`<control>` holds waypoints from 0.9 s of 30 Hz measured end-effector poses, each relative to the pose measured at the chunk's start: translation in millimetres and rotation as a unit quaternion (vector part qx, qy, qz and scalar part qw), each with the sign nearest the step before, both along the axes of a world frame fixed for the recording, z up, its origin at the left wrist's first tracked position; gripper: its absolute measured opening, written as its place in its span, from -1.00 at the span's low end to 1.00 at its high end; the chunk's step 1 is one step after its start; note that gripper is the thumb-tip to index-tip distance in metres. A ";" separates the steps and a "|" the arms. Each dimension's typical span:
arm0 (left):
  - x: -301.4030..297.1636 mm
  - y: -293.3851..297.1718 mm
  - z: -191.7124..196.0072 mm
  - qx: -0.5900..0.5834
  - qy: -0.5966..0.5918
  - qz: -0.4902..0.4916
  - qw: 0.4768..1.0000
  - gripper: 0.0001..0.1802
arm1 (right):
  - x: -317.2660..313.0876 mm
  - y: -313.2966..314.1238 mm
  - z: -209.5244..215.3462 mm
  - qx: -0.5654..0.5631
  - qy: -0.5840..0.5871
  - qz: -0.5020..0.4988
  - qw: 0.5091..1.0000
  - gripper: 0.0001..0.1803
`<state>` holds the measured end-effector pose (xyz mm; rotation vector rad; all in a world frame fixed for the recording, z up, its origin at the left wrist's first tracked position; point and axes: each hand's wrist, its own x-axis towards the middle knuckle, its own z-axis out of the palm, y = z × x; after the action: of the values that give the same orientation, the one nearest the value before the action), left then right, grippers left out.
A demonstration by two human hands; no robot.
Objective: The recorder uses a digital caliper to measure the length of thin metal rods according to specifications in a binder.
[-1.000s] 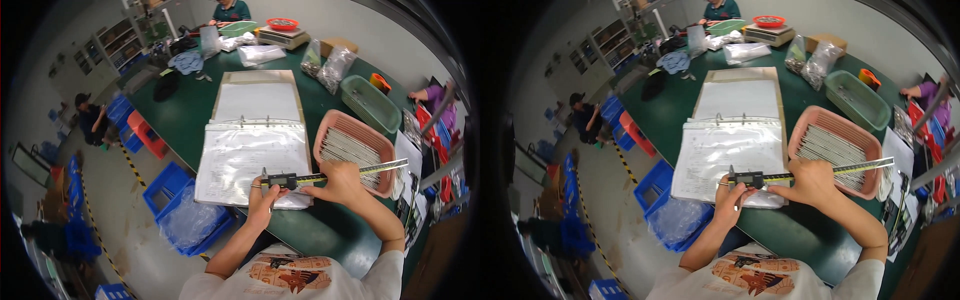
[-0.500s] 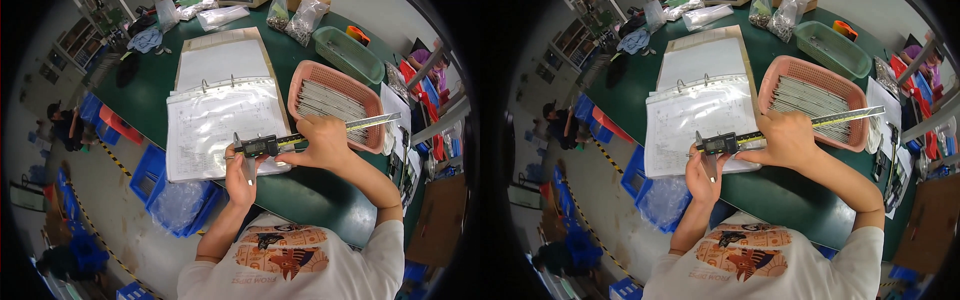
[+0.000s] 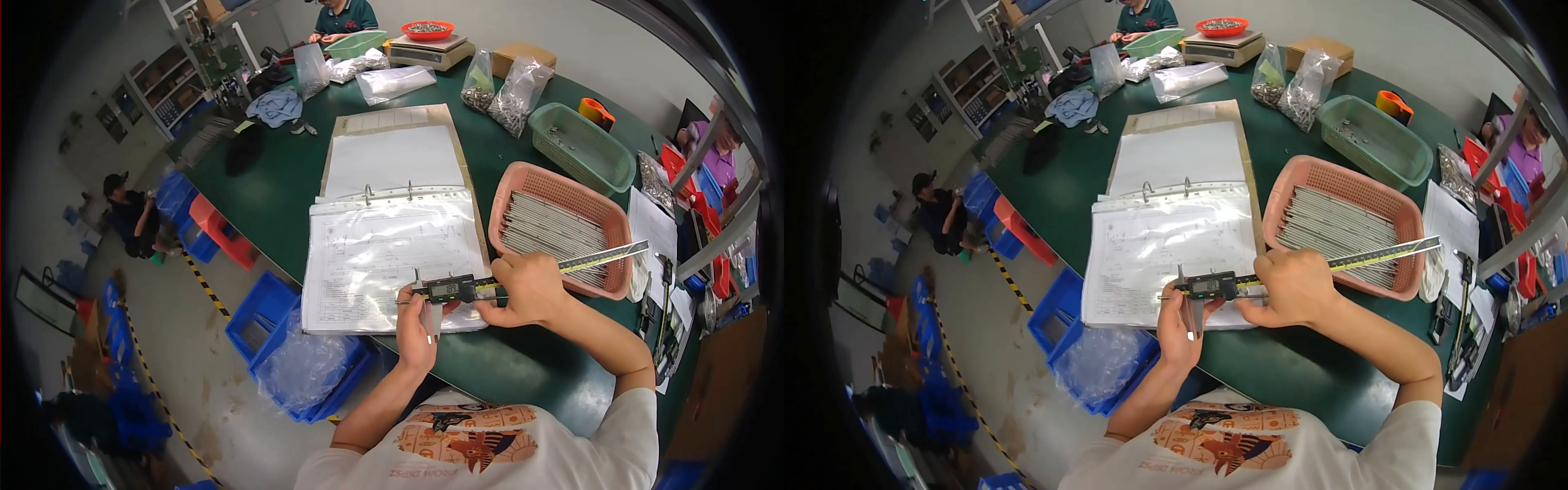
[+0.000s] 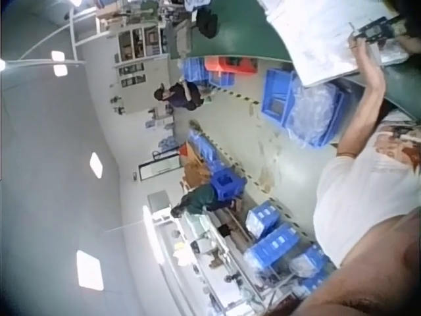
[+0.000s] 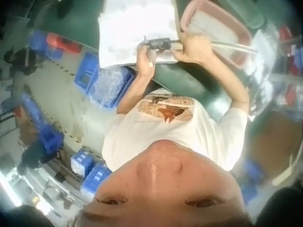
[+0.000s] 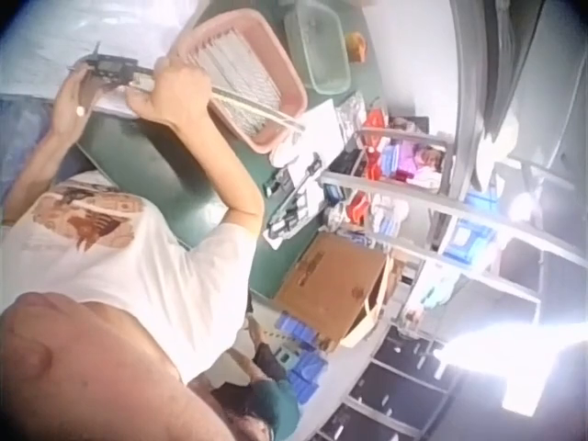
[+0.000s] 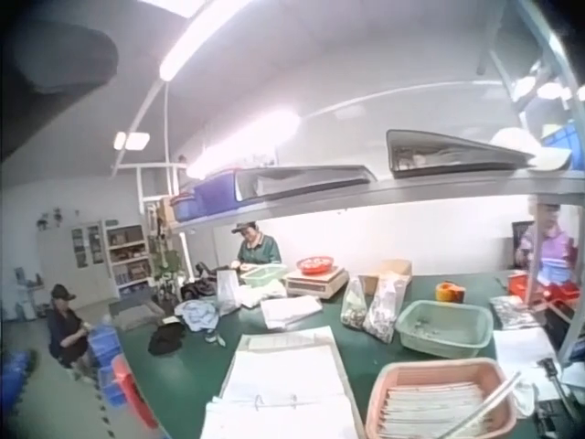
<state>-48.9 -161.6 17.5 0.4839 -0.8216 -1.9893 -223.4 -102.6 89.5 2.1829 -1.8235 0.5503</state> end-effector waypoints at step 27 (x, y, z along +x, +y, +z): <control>-17.4 0.0 25.0 0.032 -0.055 -0.012 0.998 -0.67 | -15.1 21.8 29.0 -0.005 0.013 0.009 1.000 -0.53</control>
<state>-66.3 -161.6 42.4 0.6275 -0.8363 -2.0294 -238.6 -80.8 118.5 2.1919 -1.7846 0.5315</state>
